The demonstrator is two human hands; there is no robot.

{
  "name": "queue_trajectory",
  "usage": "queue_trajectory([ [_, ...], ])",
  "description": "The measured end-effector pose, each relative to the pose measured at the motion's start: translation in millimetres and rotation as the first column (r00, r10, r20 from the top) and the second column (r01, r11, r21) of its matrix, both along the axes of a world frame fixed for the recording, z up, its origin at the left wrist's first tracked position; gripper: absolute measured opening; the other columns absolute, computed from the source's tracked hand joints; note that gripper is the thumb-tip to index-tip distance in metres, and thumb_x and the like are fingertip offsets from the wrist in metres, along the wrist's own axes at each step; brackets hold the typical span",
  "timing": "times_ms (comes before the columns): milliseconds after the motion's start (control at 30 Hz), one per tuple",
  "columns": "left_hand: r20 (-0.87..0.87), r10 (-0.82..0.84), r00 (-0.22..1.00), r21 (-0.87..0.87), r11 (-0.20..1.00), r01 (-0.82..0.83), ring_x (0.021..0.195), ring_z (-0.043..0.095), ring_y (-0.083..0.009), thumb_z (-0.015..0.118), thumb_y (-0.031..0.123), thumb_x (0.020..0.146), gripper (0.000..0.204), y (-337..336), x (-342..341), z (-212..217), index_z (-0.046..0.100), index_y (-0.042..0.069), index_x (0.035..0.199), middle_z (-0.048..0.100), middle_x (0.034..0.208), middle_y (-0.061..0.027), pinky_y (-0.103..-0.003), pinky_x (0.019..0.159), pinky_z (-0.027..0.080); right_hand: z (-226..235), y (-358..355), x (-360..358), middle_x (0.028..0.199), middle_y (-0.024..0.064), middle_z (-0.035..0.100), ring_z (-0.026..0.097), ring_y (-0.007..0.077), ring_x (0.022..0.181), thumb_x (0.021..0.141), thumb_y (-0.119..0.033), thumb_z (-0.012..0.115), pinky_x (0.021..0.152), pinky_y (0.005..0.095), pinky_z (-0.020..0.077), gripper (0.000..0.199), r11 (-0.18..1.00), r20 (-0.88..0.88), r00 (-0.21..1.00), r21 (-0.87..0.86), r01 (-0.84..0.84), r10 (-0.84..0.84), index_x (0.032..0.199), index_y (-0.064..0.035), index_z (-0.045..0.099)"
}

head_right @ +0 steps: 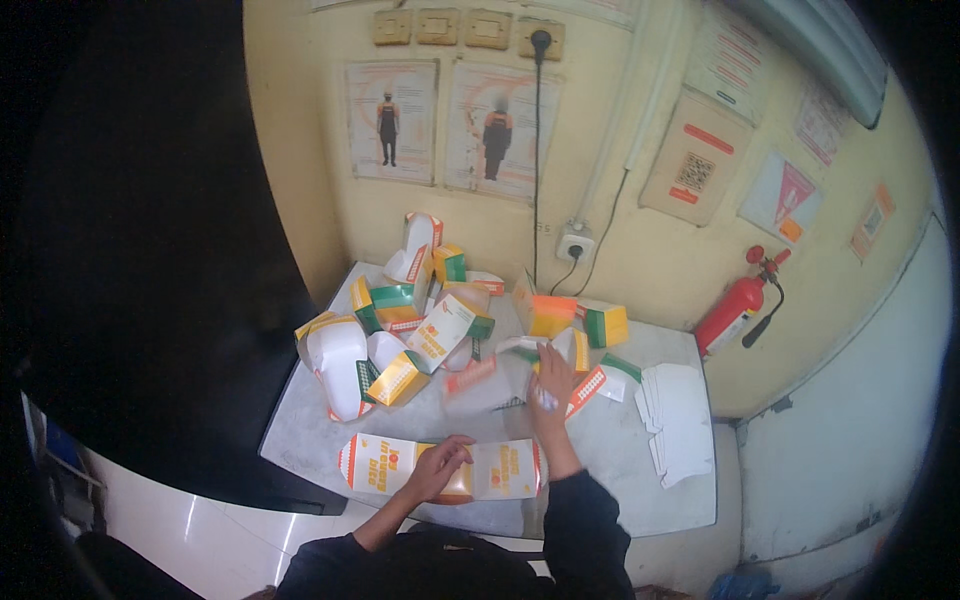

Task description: The person assembles multiple flat-packed cardboard boxes on a table. They fold the flaps and tuck the tabs to form rectangular boxes, handling each unit one at a time. The finished boxes are placed on the table as they are completed.

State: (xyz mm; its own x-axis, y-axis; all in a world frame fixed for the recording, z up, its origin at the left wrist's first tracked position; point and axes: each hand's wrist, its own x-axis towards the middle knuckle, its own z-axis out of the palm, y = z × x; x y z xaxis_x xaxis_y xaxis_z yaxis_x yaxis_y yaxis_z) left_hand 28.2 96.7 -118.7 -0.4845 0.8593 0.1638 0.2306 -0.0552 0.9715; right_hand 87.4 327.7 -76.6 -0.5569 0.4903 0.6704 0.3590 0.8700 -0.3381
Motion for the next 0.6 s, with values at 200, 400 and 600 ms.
queue_trajectory([
  [200,0.276,-0.117,0.954,0.265,0.963,0.042,0.098,0.057,-0.0187,0.034,0.052,0.094,0.062,5,-11,-25,0.042,0.002,0.13,0.059,0.109,-0.0101,-0.031,0.088,0.042,-62,-99,69,0.126,0.0173,0.051,0.048,0.0331,0.119,0.081,-0.018,0.06,0.103,0.0588,0.0266,0.041,0.864,-0.279,0.818,0.155,-0.479,0.503,0.119,-0.0094,0.047],
  [400,0.899,-0.034,0.437,-0.07,0.973,0.221,0.112,0.054,-0.0202,0.036,0.06,0.09,0.073,7,-17,-2,0.038,0.003,0.135,0.054,0.125,-0.0106,-0.035,0.097,0.039,-114,-138,113,0.127,0.0103,0.052,0.044,0.0294,0.126,0.081,-0.015,0.063,0.107,0.0608,0.014,0.041,0.848,-0.011,0.859,0.165,-0.504,0.512,0.118,-0.0172,0.047],
  [600,0.894,0.037,0.447,-0.134,0.973,0.187,0.111,0.055,-0.0224,0.052,0.035,0.09,0.053,12,-17,17,0.041,0.001,0.131,0.056,0.123,-0.011,-0.038,0.094,0.042,-92,-132,110,0.136,0.0143,0.042,0.039,0.0329,0.128,0.074,-0.028,0.072,0.109,0.0569,0.0102,0.059,0.804,0.193,0.874,0.341,-0.487,0.446,0.125,-0.018,0.043],
])
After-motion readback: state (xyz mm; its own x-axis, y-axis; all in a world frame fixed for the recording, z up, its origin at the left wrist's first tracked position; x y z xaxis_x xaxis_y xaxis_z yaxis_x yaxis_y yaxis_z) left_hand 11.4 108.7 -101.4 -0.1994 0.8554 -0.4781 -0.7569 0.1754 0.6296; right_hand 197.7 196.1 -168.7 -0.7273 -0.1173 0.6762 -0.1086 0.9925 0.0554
